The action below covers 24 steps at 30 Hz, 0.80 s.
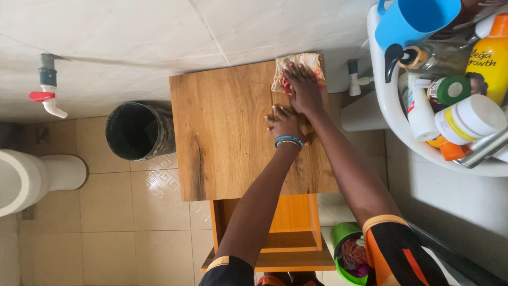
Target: The person wipes the top surface of a wooden cabinet with a patterned cloth. They repeatedly rub the surface, occasionally folding the cloth, while standing in a bathroom.
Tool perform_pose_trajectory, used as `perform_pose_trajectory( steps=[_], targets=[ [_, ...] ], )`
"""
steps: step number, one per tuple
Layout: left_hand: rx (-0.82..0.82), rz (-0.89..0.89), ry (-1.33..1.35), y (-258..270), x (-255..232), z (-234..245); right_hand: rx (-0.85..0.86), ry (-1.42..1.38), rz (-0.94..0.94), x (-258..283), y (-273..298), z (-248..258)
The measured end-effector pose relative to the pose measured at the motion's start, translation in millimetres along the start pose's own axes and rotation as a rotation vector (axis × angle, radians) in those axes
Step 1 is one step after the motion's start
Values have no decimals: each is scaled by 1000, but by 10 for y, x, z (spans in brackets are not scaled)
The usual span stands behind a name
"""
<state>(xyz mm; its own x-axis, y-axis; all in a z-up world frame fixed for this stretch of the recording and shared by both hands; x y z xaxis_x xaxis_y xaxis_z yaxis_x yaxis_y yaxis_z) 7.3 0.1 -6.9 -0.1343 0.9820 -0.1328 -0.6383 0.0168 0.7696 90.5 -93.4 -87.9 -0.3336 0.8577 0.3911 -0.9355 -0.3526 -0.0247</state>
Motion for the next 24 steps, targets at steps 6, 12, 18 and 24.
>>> perform_pose_trajectory(
  steps=[6, 12, 18, 24],
  targets=[
    [-26, -1, 13, -42, 27, -75, -4, -148, 27, -131, 153, -112],
    [-80, -18, 91, -90, 55, -177, -2, -138, 10, 67, 485, -52],
    [-240, -155, -124, -164, 143, -378, 17, -184, -11, 324, 818, 132],
    [-298, -194, 159, 200, 221, -170, -88, -319, 186, 82, 784, 114]
  ],
)
Point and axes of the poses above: each hand's wrist, its own y-axis away from the middle knuckle, its own z-axis out of the back of the hand, x = y × z, the point moved 1 cm from there along -y, towards the middle knuckle, and after that the axes turned 7 degrees about x, right-handed, at the moved point
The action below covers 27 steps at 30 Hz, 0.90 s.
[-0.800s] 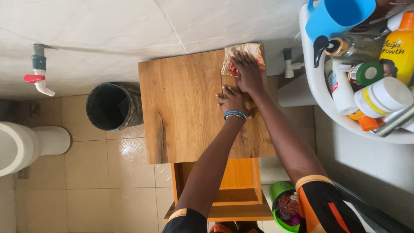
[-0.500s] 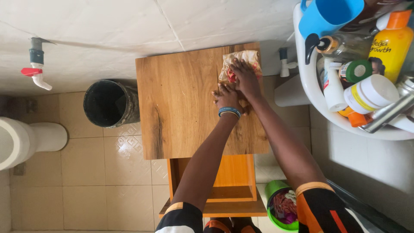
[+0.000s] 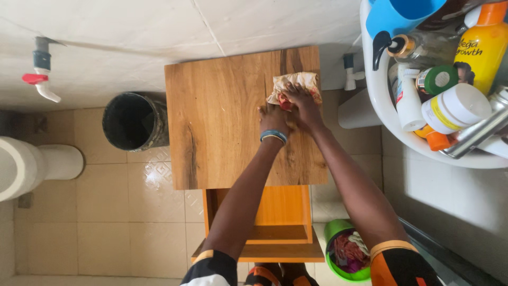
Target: The person wipes the top surface of a wooden cabinet with a patterned cloth. They repeatedly rub the surface, occasionally folding the cloth, while standing in a bathroom.
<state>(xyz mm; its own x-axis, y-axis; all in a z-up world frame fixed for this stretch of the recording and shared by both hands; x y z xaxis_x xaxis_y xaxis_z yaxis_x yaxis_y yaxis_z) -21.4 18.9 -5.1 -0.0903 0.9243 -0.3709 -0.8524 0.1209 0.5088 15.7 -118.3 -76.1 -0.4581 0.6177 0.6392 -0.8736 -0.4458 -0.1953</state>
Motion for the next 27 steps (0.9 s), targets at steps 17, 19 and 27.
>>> perform_pose_trajectory(
  steps=[17, 19, 27],
  targets=[
    [-277, 1, 22, -959, -439, -690, -849, -694, -523, -592, -50, 63],
    [-243, 10, -19, -993, -404, -621, -786, -450, -545, -533, -15, 4],
    [-199, 81, 48, -700, -70, -410, -575, 217, -778, -802, -605, -136]
  ],
)
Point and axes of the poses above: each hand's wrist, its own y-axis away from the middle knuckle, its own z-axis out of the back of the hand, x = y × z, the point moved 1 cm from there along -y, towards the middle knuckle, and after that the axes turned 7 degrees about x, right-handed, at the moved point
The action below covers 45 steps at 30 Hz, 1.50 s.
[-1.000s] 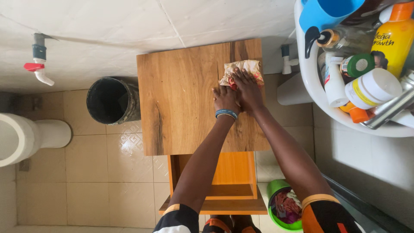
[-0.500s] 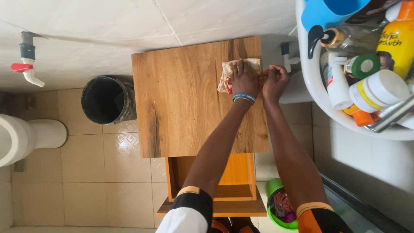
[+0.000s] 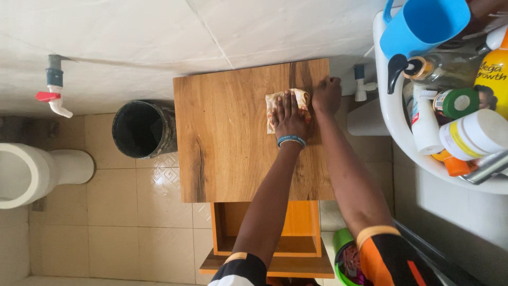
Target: The person wipes the top surface of a wooden cabinet with a patterned cloth. They repeatedly rub the surface, occasionally folding the cloth, while standing in a bathroom.
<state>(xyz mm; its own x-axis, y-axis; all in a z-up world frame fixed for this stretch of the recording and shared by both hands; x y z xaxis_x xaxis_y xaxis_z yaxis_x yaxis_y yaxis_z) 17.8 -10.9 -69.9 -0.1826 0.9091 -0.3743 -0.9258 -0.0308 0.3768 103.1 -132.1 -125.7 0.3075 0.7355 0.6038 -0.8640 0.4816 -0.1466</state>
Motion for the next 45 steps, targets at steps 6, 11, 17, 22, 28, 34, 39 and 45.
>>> perform_pose_trajectory(
  steps=[6, 11, 17, 22, 28, 34, 39, 45],
  targets=[
    [-19, 29, 62, 95, 11, -38, 356, 301, -237, 238, -265, -55],
    [-73, -18, 39, 110, 9, -18, 329, 333, -121, 488, -214, 195],
    [-54, -5, 81, 106, -7, 58, 377, 263, -145, 534, -227, 235],
    [-53, -11, 16, 4, 2, 101, 381, 230, -109, 551, -210, 266],
    [-12, -23, 92, -198, 7, 245, 367, 206, -107, 562, -190, 269],
    [16, -82, -61, -434, 114, 166, 384, 208, -124, 588, -191, 311],
    [8, -152, -136, -583, 187, 247, 369, 206, -121, 536, -205, 268],
    [-2, -144, -133, -683, 215, 364, 328, 221, -100, 464, -194, 194]
  ],
)
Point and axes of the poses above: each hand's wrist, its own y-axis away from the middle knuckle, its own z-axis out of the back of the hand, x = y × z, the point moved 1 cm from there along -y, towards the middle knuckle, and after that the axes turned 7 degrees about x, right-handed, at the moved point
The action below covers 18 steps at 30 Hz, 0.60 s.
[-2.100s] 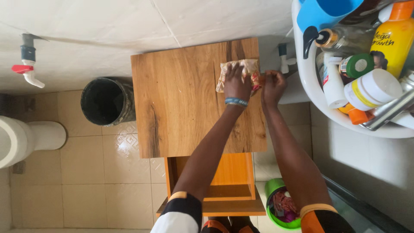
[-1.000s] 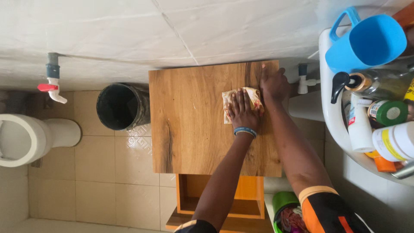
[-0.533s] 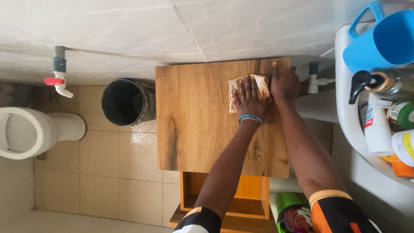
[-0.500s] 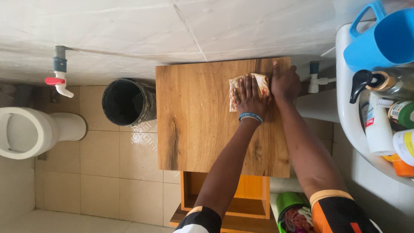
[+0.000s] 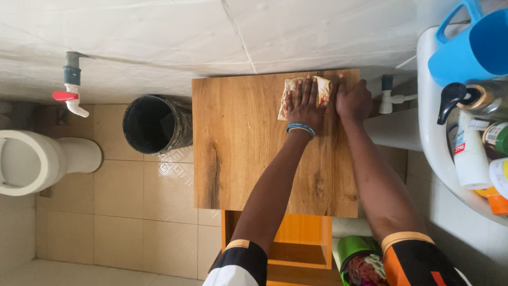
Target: The person wipes the top surface of a wooden cabinet with a patterned cloth. They repeatedly rub the surface, occasionally folding the cloth, while standing in a bathroom.
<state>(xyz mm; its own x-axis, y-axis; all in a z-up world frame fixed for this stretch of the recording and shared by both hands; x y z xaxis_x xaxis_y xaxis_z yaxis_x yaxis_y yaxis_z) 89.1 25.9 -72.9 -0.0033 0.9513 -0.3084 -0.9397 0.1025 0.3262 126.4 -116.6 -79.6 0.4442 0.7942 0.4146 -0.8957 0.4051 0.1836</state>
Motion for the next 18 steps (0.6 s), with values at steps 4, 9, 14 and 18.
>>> perform_pose_trajectory(
  steps=[4, 9, 14, 18],
  targets=[
    [-3, 21, 25, -62, 23, 2, 0, -4, 3, 32, -21, -3],
    [-8, 5, 8, -141, 31, 74, 20, -45, 4, 38, 21, 39],
    [29, 0, 33, -169, 109, 166, 22, -26, -3, 27, -22, 41],
    [44, 40, 19, -145, 151, 154, 48, -22, -38, 39, -16, 14]
  ],
)
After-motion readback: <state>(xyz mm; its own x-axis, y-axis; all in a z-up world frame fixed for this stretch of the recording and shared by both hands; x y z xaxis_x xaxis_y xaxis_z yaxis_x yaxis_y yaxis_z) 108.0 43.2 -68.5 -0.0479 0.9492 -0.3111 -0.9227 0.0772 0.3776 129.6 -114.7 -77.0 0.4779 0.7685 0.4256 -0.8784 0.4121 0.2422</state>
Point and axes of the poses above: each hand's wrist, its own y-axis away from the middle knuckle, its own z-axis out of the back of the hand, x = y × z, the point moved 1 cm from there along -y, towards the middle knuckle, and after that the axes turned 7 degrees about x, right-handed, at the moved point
